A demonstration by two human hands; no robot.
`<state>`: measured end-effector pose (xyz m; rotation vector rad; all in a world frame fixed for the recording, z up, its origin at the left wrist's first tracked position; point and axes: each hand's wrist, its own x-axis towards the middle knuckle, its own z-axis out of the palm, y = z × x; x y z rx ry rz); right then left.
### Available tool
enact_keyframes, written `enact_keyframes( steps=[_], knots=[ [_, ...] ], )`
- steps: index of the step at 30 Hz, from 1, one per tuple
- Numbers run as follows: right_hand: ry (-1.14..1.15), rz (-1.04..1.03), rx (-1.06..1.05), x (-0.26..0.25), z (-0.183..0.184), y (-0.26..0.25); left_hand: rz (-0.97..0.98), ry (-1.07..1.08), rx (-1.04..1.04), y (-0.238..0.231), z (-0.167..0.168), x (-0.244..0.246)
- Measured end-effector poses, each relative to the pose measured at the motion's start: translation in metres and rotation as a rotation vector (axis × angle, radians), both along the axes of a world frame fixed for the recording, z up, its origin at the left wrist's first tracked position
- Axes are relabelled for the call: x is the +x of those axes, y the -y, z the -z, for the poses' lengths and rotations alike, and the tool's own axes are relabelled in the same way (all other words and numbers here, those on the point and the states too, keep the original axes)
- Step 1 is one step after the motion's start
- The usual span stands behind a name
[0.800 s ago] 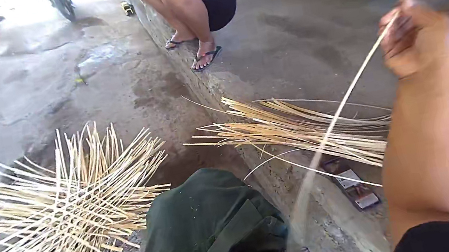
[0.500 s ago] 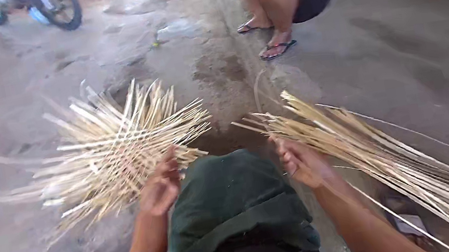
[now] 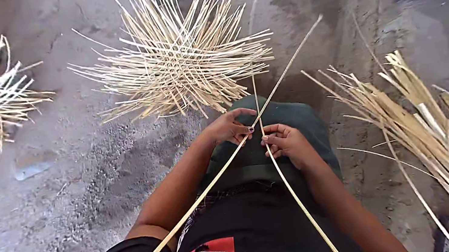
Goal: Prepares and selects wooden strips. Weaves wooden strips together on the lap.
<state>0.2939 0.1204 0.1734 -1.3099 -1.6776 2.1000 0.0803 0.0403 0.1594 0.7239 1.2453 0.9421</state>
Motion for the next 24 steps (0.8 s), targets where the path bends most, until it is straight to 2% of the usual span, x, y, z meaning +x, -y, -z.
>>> enact_keyframes(
  steps=[6, 16, 24],
  knots=[
    [-0.016, -0.018, 0.081, 0.003, 0.006, -0.017, 0.039, -0.050, -0.045, -0.015, -0.002, -0.006],
    [-0.046, -0.105, 0.041, 0.003, 0.006, -0.024, 0.124, -0.245, -0.107, -0.024, -0.010, -0.003],
    [-0.074, -0.133, 0.026, 0.006, 0.006, -0.025, 0.129, -0.189, -0.071, -0.020, -0.003, -0.008]
  ],
)
